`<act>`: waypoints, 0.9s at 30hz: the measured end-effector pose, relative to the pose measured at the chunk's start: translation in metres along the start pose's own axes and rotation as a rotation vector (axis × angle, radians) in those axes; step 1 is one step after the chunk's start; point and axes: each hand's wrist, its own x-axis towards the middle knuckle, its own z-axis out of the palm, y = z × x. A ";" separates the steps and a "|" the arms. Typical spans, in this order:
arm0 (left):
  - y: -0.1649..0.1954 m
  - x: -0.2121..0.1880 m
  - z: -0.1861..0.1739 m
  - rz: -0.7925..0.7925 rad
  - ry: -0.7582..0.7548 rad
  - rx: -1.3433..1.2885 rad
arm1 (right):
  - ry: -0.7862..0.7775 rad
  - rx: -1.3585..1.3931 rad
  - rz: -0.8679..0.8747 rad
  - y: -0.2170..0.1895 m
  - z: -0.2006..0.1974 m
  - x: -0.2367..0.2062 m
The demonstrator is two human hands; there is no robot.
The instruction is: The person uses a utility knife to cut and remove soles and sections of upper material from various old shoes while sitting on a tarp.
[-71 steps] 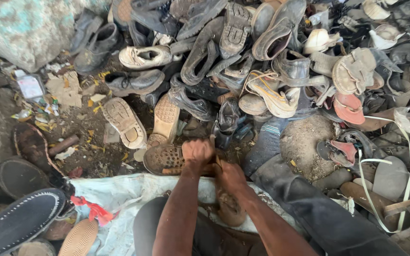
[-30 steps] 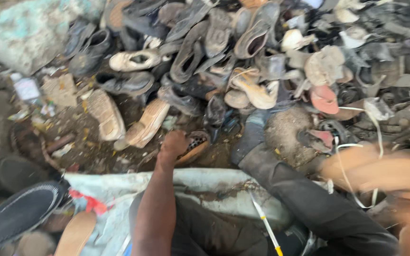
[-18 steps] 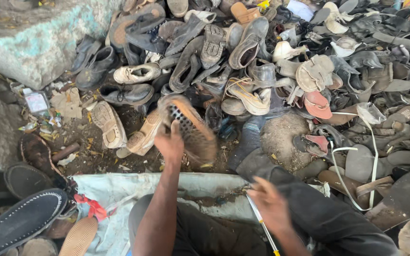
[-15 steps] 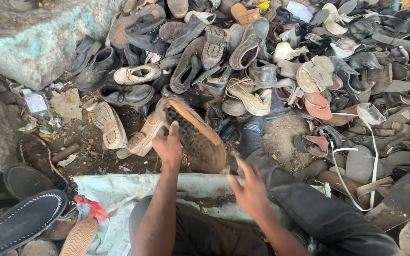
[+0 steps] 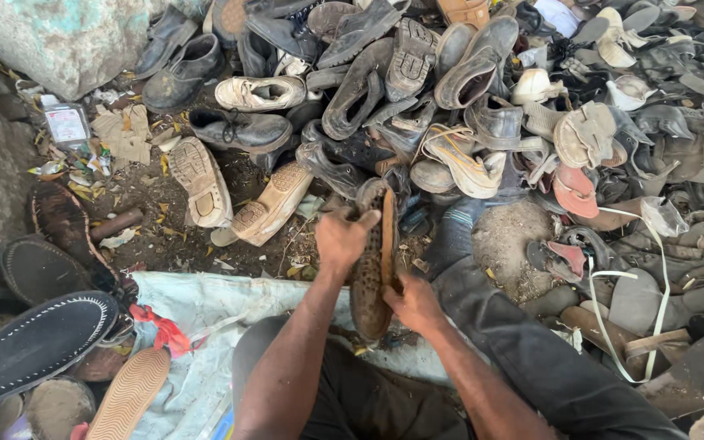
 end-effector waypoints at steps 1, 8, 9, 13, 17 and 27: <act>-0.002 -0.001 0.004 0.028 0.003 0.038 | 0.011 -0.047 0.011 0.003 0.006 -0.002; -0.024 0.001 0.002 0.033 -0.425 0.004 | 0.241 0.176 0.077 0.011 0.039 -0.009; -0.027 -0.004 0.000 0.074 -0.444 0.030 | 0.240 0.320 0.149 0.009 0.042 -0.008; -0.040 -0.051 -0.011 0.196 -0.341 0.037 | 0.147 0.563 0.361 0.000 0.059 -0.008; -0.052 -0.079 -0.032 0.111 -0.150 0.166 | 0.112 0.407 0.303 -0.005 0.077 -0.017; -0.078 -0.057 -0.037 0.062 -0.388 0.093 | -0.091 1.204 0.576 -0.012 0.040 -0.032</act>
